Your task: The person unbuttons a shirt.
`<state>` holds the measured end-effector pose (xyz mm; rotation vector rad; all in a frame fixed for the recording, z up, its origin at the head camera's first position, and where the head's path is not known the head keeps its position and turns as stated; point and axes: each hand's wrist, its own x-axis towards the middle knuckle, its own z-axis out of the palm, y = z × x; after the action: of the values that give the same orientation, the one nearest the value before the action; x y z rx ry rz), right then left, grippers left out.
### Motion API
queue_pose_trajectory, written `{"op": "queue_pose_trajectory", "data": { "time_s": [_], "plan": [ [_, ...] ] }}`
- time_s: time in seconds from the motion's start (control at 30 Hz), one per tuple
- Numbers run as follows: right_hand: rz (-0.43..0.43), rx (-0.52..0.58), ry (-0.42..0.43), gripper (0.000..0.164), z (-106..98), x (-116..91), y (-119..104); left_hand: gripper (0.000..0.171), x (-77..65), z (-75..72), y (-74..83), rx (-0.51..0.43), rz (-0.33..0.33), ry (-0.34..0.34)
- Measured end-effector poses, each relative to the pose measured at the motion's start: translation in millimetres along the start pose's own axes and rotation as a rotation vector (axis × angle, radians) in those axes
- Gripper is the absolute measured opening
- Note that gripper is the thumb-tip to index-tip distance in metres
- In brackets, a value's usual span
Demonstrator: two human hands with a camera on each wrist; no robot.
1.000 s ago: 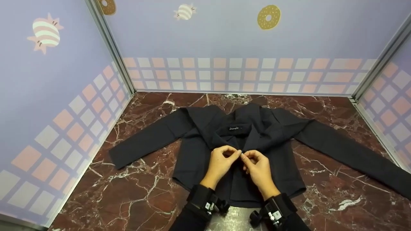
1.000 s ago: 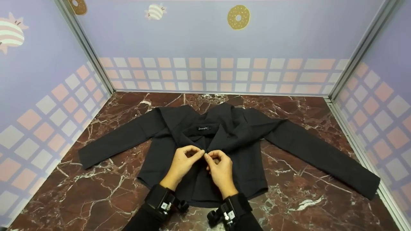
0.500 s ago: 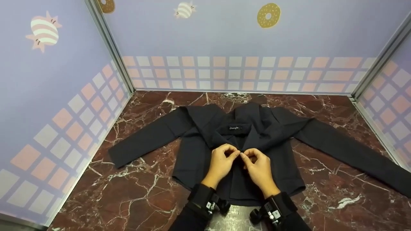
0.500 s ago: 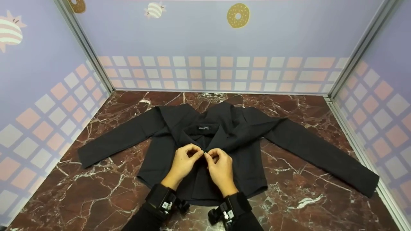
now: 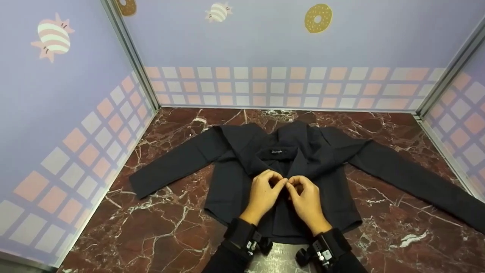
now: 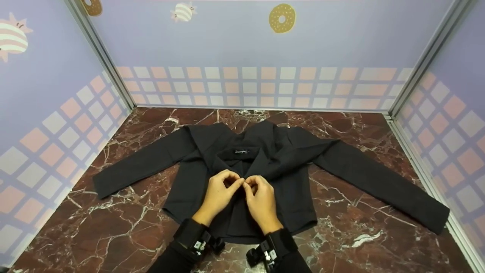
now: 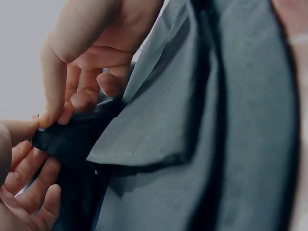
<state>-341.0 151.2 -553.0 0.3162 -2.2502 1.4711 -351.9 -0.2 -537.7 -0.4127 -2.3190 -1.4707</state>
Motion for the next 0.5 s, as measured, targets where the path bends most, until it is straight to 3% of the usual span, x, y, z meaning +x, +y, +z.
{"op": "queue_pose_trajectory", "data": {
  "time_s": [0.1, 0.2, 0.3, 0.5],
  "plan": [
    [-0.071, -0.072, 0.017, 0.01, 0, 0, 0, 0.009, 0.0, 0.6, 1.7, 0.042, 0.018, 0.0],
    [-0.07, -0.097, 0.018, 0.011, 0, 0, -2, 0.009, -0.7, 0.5, 1.3, 0.081, 0.05, 0.002],
    [-0.002, -0.07, -0.004, 0.009, -1, 1, -5, 0.009, -1.9, 0.1, 0.6, 0.121, 0.103, 0.011],
    [0.219, 0.047, -0.023, 0.006, -3, 1, -11, 0.008, -2.3, -0.1, 0.6, 0.185, 0.219, -0.016]
  ]
}}
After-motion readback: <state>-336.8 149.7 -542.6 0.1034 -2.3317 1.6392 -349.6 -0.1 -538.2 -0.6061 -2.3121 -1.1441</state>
